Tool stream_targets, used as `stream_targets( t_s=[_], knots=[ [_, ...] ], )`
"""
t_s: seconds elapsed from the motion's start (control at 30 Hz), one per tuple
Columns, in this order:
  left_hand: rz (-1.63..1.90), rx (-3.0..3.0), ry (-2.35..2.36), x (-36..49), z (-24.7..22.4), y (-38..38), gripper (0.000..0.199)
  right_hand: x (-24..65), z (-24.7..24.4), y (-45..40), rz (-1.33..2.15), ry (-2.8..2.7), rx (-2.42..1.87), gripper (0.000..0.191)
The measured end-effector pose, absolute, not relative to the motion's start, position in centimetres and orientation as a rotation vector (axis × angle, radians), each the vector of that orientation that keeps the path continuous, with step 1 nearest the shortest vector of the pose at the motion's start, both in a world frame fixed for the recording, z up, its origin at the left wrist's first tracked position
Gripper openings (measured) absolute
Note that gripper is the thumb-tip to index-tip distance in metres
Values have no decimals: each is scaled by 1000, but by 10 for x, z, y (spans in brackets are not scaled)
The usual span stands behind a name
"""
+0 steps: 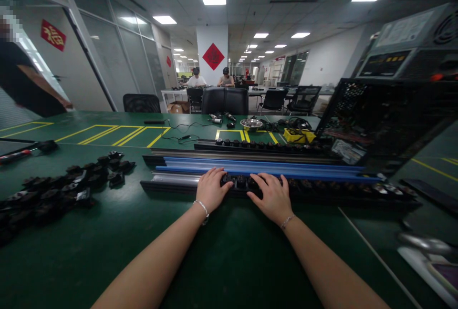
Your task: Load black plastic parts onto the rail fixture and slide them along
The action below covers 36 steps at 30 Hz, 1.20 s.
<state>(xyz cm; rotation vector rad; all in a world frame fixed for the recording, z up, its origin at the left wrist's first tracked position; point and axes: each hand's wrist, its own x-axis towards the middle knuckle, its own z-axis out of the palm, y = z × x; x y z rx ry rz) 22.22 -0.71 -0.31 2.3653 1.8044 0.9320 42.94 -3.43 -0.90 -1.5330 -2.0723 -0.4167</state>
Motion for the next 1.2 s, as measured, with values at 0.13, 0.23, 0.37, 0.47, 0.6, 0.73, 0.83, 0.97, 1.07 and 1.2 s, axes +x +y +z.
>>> stream_targets(
  t_s=[0.13,0.23,0.37,0.47,0.6,0.73,0.83,0.97,1.07,1.2],
  knots=[
    [942,2355,1845,220,-3,-8,36,429,-9,-34,-429,-2070,-1539,44],
    [964,2359,1885,218,-3,-10,35,429,-10,-34,-432,-2070,-1535,44],
    [992,2354,1912,214,-5,-10,34,430,-10,-33,-426,-2066,-1524,44],
    [995,2351,1904,212,-5,-10,34,430,-10,-34,-422,-2073,-1531,44],
    [981,2355,1908,211,-5,-10,36,429,-8,-34,-419,-2078,-1541,44],
    [981,2364,1913,209,-6,-10,35,429,-7,-35,-417,-2083,-1549,44],
    [983,2363,1928,208,-8,-10,34,429,-8,-35,-417,-2083,-1554,44],
    [1018,2357,1921,206,-8,-10,33,429,-8,-34,-411,-2077,-1549,44],
    [1023,2368,1925,205,-8,-10,33,429,-9,-34,-410,-2081,-1547,44],
    [1024,2379,1959,204,-7,-10,31,429,-9,-34,-416,-2080,-1541,45]
  ],
)
